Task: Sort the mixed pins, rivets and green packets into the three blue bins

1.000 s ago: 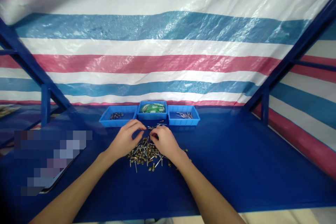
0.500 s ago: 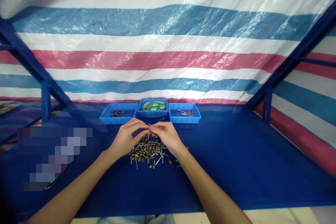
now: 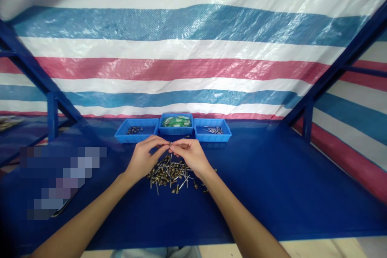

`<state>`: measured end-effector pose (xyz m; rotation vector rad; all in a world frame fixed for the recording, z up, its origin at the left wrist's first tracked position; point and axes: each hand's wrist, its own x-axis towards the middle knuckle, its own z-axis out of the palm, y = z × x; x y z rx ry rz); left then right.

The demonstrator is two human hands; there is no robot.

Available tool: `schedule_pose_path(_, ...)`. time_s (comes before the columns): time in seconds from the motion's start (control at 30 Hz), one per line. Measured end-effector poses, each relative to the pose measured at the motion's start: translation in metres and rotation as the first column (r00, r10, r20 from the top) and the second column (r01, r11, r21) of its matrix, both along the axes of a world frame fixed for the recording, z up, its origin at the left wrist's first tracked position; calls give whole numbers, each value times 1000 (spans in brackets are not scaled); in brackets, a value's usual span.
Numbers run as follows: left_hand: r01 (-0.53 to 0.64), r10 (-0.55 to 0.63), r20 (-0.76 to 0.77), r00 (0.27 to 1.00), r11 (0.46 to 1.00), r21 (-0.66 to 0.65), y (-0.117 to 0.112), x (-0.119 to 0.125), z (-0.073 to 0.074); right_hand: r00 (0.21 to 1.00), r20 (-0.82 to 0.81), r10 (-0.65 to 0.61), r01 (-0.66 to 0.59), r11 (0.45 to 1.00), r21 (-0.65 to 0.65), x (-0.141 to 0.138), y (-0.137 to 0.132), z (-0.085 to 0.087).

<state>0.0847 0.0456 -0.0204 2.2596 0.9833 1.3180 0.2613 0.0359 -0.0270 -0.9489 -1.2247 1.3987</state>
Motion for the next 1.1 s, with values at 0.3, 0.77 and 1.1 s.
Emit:
schedule_pose_path(0.3,146,-121,112,986,959,-244,1,0,3,999,-26,47,-46,999,27,-2,0,-2)
schedule_pose_path(0.77,-727,736,-135,663,677,117,18,-31,5,685,693,-223,-170,877,450,-1,-7,-11)
schedule_pose_path(1.1,-34,33,-363,931,999,4,5,-7,-3,569,786,-241,-308,824,476,2,-2,-11)
